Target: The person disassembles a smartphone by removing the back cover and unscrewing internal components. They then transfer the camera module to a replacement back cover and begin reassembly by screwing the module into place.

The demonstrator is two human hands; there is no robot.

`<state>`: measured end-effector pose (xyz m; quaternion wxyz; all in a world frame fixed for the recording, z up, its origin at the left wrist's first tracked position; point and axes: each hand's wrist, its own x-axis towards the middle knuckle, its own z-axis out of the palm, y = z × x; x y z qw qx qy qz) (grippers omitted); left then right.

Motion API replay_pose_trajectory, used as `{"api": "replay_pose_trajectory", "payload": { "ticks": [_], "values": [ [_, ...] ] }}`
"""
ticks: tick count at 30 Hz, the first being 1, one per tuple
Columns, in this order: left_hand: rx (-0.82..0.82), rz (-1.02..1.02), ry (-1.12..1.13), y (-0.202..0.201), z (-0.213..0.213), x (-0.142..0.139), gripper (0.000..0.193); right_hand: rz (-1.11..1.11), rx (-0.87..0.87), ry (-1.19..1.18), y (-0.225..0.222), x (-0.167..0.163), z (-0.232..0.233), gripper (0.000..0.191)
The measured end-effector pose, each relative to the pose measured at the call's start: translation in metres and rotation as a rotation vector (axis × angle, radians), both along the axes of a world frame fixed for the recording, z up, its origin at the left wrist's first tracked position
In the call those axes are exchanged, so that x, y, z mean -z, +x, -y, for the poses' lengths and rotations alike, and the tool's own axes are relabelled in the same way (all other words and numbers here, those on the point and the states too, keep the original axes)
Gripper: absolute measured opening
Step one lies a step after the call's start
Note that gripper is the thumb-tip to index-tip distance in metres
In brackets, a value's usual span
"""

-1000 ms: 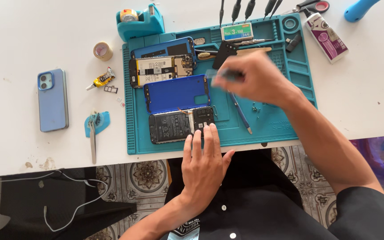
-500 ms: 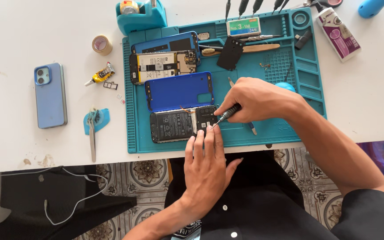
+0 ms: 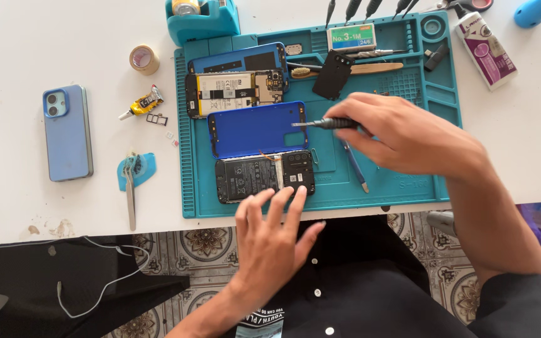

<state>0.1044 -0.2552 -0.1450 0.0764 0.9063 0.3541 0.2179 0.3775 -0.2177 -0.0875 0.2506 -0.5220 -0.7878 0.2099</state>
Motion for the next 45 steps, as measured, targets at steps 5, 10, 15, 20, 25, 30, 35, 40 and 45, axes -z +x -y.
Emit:
{"api": "replay_pose_trajectory", "payload": {
  "ticks": [5, 10, 15, 20, 25, 30, 35, 40, 45],
  "values": [
    [0.026, 0.083, -0.129, -0.003, -0.035, 0.001, 0.052, -0.047, 0.191, -0.056, 0.001, -0.005, 0.034, 0.032],
    [0.004, 0.026, -0.062, 0.003, -0.052, 0.006, 0.060, -0.173, 0.279, -0.034, -0.003, 0.003, 0.063, 0.024],
    [-0.046, 0.003, -0.099, 0.004, -0.054, 0.008, 0.062, -0.218, 0.307, -0.085, -0.013, 0.014, 0.069, 0.023],
    [-0.053, -0.006, -0.096, 0.002, -0.056, 0.012, 0.062, -0.156, 0.298, -0.119, -0.025, 0.016, 0.061, 0.023],
    [-0.062, 0.009, -0.082, 0.002, -0.058, 0.017, 0.062, -0.192, 0.243, 0.027, -0.036, 0.021, 0.050, 0.020],
    [-0.071, 0.017, -0.050, 0.001, -0.056, 0.019, 0.060, -0.222, 0.340, 0.027, -0.045, 0.030, 0.046, 0.020],
    [-0.078, 0.036, -0.075, 0.001, -0.057, 0.021, 0.059, -0.338, 0.435, 0.087, -0.062, 0.042, 0.054, 0.018],
    [-0.077, 0.024, -0.066, 0.000, -0.057, 0.020, 0.060, -0.330, 0.432, 0.045, -0.067, 0.049, 0.054, 0.017],
    [-0.082, 0.027, -0.067, -0.001, -0.058, 0.020, 0.060, -0.277, 0.427, 0.045, -0.069, 0.049, 0.051, 0.016]
  ]
}}
